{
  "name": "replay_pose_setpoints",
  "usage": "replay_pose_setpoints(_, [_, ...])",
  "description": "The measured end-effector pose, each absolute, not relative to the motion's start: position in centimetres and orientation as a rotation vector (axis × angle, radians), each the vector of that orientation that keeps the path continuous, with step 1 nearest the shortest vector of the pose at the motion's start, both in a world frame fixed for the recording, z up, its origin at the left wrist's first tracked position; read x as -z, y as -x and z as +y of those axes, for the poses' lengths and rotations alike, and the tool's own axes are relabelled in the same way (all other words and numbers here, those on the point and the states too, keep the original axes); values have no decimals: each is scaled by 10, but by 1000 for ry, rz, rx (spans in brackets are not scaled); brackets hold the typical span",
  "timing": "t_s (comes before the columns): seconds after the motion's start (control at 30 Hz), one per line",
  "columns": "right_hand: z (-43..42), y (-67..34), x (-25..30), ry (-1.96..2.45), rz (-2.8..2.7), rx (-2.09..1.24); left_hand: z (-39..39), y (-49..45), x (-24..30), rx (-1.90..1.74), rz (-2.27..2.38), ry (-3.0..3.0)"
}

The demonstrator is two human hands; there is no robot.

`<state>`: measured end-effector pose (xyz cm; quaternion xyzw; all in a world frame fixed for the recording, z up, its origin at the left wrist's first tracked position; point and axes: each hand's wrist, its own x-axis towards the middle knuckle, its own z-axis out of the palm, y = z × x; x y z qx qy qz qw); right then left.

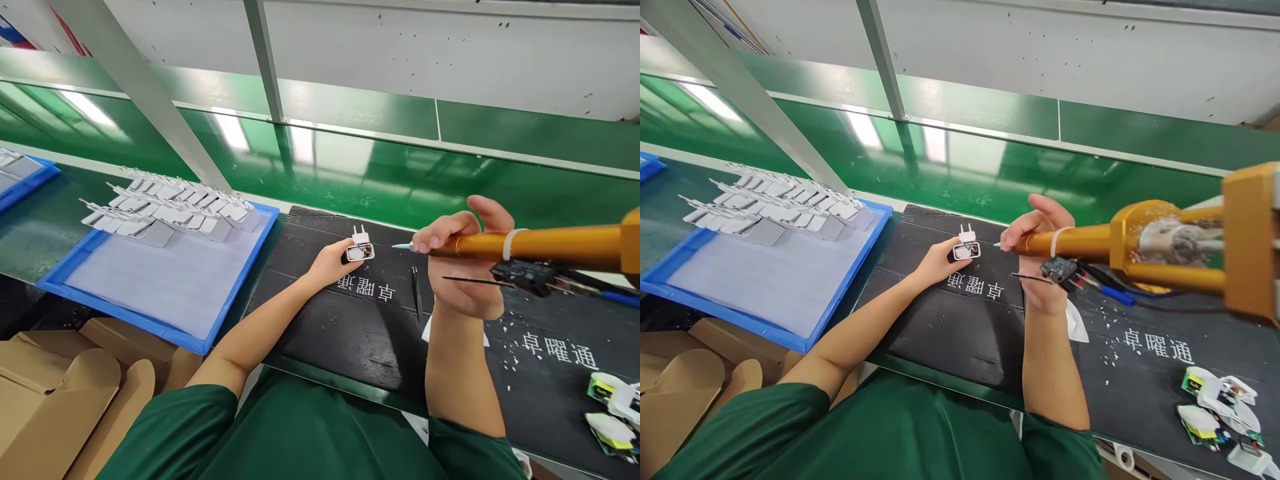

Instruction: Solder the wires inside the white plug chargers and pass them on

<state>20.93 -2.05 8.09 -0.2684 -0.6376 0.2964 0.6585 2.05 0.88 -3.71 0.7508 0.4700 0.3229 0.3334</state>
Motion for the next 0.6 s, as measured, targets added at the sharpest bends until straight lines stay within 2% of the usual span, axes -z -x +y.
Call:
replay_pose_setpoints(0.3, [-40,-186,-86,550,-1447,-649,-10,-25,22,-1188,1100,-1943])
replay_pose_setpoints(0.6, [-46,-184,-89,591,-1479,-605,-22,-21,5,-1217,1093,-2011])
